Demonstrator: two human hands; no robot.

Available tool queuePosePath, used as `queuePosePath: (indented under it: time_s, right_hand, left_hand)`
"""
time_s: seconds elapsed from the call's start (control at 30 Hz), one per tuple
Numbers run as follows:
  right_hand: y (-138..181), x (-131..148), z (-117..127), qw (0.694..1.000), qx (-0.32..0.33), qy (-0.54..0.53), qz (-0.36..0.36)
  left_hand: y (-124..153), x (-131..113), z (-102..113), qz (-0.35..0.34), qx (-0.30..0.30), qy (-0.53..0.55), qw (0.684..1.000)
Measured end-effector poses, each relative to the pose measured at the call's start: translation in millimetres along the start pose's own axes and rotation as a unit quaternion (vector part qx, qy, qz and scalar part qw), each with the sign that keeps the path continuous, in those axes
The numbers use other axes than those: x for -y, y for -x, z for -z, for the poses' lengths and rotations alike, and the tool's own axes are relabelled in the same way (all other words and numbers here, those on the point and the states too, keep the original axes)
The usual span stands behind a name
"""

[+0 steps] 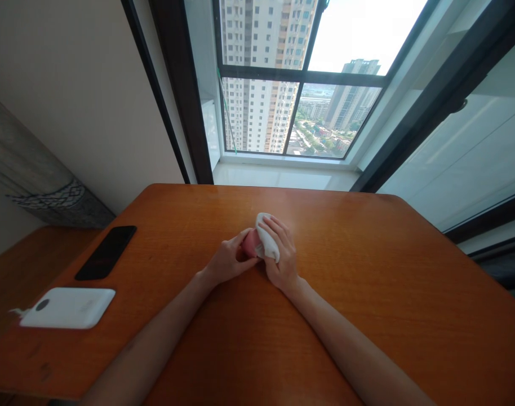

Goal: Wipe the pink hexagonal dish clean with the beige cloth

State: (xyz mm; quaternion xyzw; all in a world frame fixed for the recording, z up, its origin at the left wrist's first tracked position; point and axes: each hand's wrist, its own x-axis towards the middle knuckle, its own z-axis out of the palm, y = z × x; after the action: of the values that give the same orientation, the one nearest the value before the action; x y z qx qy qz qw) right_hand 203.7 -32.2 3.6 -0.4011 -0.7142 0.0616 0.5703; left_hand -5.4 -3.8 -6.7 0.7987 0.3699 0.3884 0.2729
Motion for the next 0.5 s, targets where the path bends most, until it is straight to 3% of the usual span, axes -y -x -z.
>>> queuePosePath:
  time_s: [0.1, 0.23, 0.3, 0.4, 0.5]
  right_hand:
    - [1.6, 1.2, -0.4, 0.998, 0.016, 0.018, 0.057]
    - [0.8, -5.2, -5.5, 0.994, -0.044, -0.042, -0.093]
    - [0.8, -6.1, -5.8, 0.991, -0.050, -0.033, -0.119]
    - [1.9, -0.9, -2.6, 0.999, 0.001, 0.036, 0.012]
    - [1.8, 5.1, 0.0, 0.986, 0.054, 0.085, 0.133]
  left_hand:
    - [-0.7, -0.6, 0.4, -0.005, 0.003, 0.007, 1.000]
    - [-1.5, -3.0, 0.5, -0.007, 0.000, 0.005, 1.000]
    - [-1.4, -2.7, 0.6, -0.004, 0.000, 0.001, 1.000]
    - [-0.8, -0.6, 1.0, -0.003, 0.001, 0.003, 1.000]
    - [-0.7, 0.6, 1.5, 0.004, 0.011, 0.002, 1.000]
